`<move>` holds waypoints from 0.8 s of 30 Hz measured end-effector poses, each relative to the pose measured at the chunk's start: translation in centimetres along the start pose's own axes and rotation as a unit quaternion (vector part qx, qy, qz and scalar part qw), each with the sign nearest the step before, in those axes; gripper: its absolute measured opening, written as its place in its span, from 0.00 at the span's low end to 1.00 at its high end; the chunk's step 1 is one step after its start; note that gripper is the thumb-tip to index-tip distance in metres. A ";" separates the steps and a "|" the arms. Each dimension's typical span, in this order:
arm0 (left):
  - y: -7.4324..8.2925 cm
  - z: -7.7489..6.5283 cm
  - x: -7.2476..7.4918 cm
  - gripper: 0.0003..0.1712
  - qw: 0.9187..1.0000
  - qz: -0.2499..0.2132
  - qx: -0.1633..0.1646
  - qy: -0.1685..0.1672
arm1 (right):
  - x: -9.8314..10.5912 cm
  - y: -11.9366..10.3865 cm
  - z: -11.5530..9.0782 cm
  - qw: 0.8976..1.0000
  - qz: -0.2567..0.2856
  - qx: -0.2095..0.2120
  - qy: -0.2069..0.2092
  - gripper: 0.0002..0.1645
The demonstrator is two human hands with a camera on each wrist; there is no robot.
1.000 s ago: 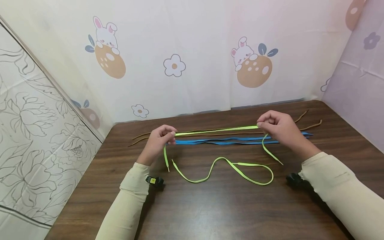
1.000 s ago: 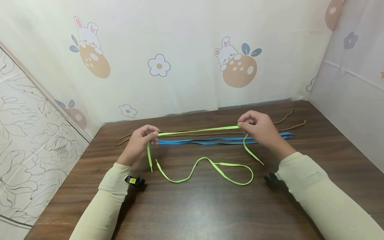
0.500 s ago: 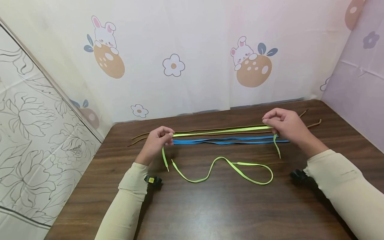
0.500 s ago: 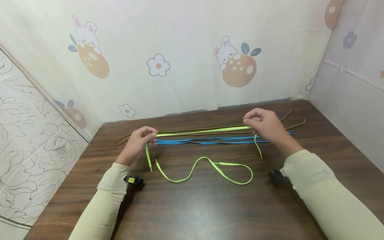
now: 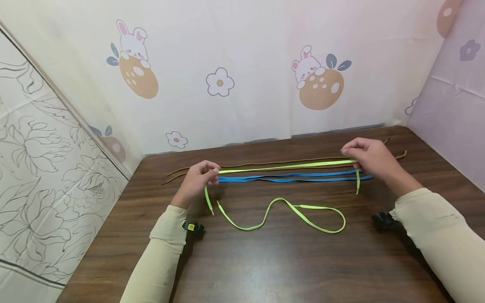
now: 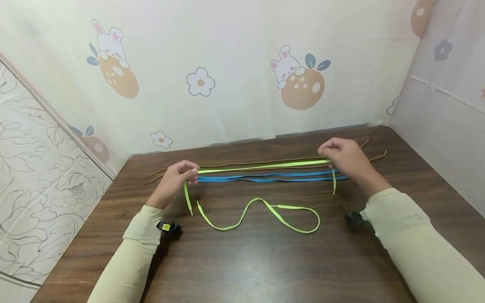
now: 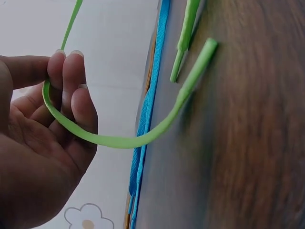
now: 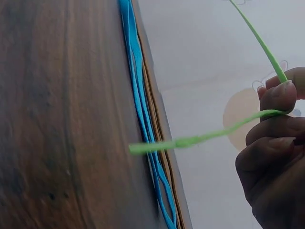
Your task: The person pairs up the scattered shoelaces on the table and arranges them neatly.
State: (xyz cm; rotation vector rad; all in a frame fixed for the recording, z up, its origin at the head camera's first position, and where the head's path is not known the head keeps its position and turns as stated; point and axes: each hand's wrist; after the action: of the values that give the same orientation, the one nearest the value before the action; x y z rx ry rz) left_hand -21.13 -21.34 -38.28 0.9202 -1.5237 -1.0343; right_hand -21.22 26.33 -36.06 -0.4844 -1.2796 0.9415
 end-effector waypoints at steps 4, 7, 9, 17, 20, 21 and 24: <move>-0.2 0.1 0.0 0.15 1.000 -0.005 0.004 0.002 | 0.7 0.3 -0.1 1.000 -0.008 -0.002 -0.024 0.26; -0.2 0.1 0.1 0.14 1.000 -0.007 0.011 0.003 | 1.2 0.6 0.0 0.999 -0.004 0.006 -0.048 0.25; -0.3 0.2 0.1 0.13 1.000 -0.008 0.016 0.003 | 1.4 0.7 0.0 0.998 -0.002 0.012 -0.062 0.24; -0.2 0.2 0.1 0.14 1.000 -0.007 0.024 0.005 | 2.2 0.9 -0.2 0.996 0.004 0.027 -0.082 0.20; -0.2 0.2 0.2 0.13 1.000 -0.005 0.024 0.005 | 2.4 1.0 -0.2 0.996 -0.001 0.022 -0.086 0.17; -0.2 0.2 0.2 0.13 1.000 -0.005 0.025 0.005 | 2.5 1.1 -0.2 0.996 -0.005 0.019 -0.088 0.16; -0.2 0.2 0.2 0.13 1.000 -0.006 0.025 0.004 | 2.7 1.3 -0.2 0.996 -0.011 0.010 -0.092 0.14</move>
State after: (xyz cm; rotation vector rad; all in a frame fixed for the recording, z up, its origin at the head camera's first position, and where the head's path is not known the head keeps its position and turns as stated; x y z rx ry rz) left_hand -21.37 -21.60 -38.42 0.9680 -1.5452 -1.0025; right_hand -21.44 29.25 -35.53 -0.3733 -1.4377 0.9976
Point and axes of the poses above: each hand's wrist, its own z-axis towards the middle knuckle, its own x-axis out of the back of the hand, y = z × x, and after that the axes turned 12 degrees about x, right-handed
